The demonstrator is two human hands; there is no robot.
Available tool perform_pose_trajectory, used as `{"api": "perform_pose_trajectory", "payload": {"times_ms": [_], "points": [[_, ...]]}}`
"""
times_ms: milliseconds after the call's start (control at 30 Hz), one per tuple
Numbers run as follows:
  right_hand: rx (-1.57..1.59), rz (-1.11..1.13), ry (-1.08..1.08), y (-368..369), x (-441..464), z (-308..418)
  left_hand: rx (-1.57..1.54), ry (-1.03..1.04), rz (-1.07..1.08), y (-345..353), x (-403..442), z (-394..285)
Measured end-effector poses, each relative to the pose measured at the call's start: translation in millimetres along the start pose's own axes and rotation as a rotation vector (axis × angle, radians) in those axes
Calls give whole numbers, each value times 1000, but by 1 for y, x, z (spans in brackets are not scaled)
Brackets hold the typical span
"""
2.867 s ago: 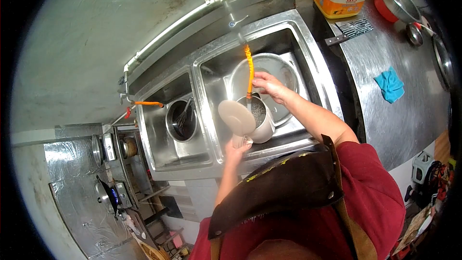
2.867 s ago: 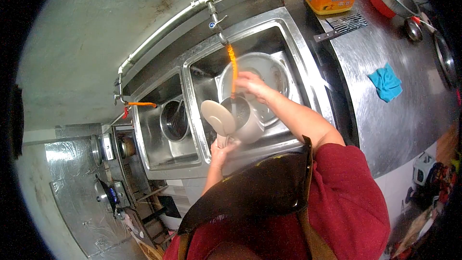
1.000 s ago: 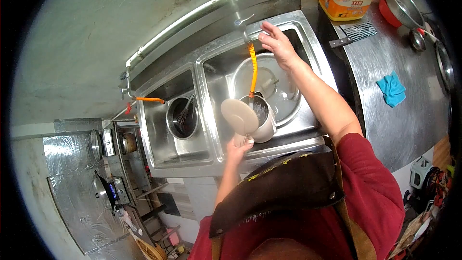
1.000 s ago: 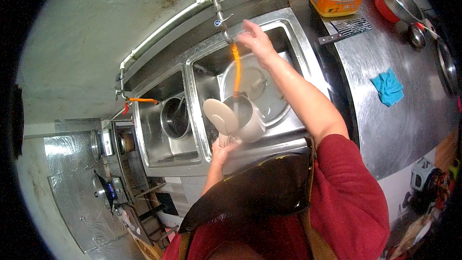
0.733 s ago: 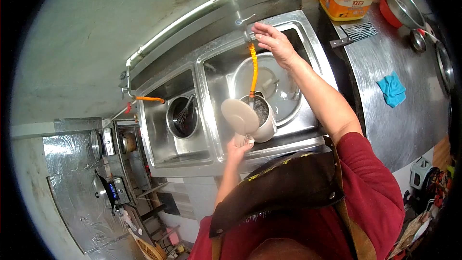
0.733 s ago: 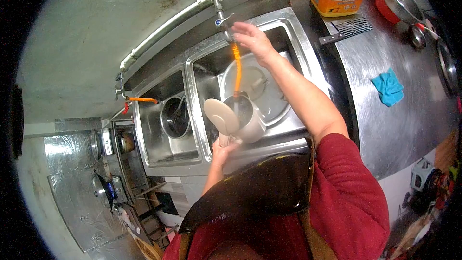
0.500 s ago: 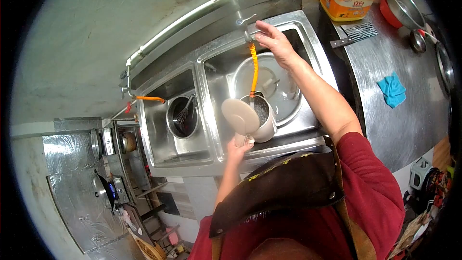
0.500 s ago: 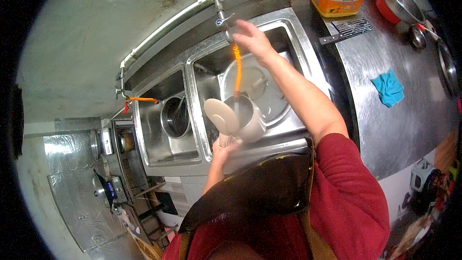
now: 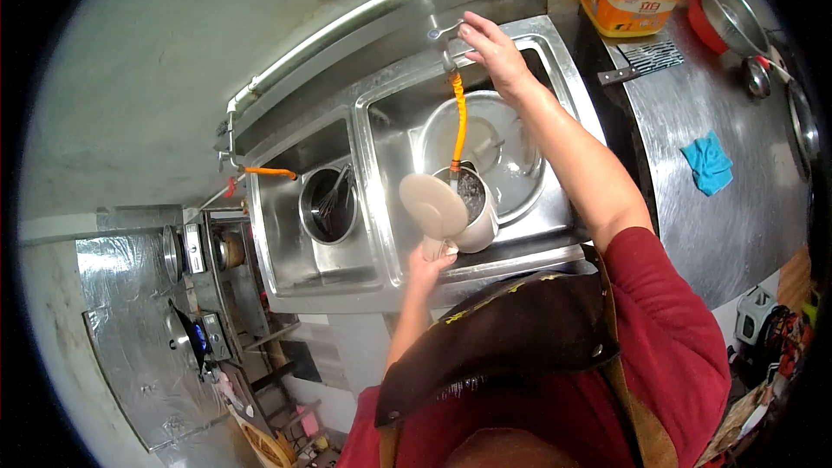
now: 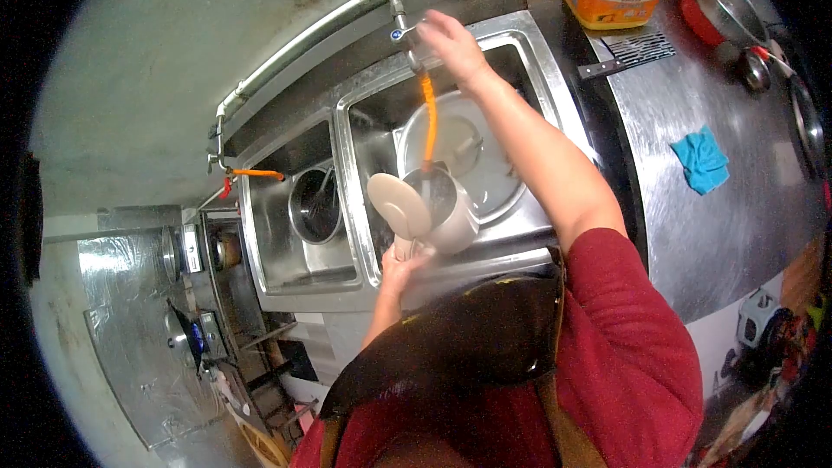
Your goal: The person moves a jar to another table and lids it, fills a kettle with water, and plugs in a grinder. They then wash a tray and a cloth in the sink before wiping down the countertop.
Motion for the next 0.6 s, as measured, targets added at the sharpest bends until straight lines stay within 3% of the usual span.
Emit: {"api": "perform_pose_trajectory", "payload": {"times_ms": [100,233,267,333,433,500,533,600], "points": [[75,34,11,-2,15,-6,8,15,3,1,-2,-5],[-71,-100,-55,-9,12,-10,51,17,-3,3,-5,-11],[-243,-94,-132,-3,1,-3,45,24,3,4,-7,-12],[-465,-18,17,26,-34,-8,40,47,31,7,-8,-18],[-510,82,-99,44,-44,-19,149,122,-6,6,-5,-22],[-521,154,-106,40,-44,-11,73,104,-40,3,12,0],[-639,83,-181,38,-59,-4,-166,213,44,7,9,-10],[-613,107,-165,34,-96,18,-293,227,24,5,3,-32]]}}
Point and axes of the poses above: each hand's wrist, its own x-axis towards the middle knuckle, its own y-axis out of the palm, z = x × y, the point moved 7 cm from there along x, towards the middle knuckle, and after that the axes turned 1 degree about z, right-handed, at the moved point
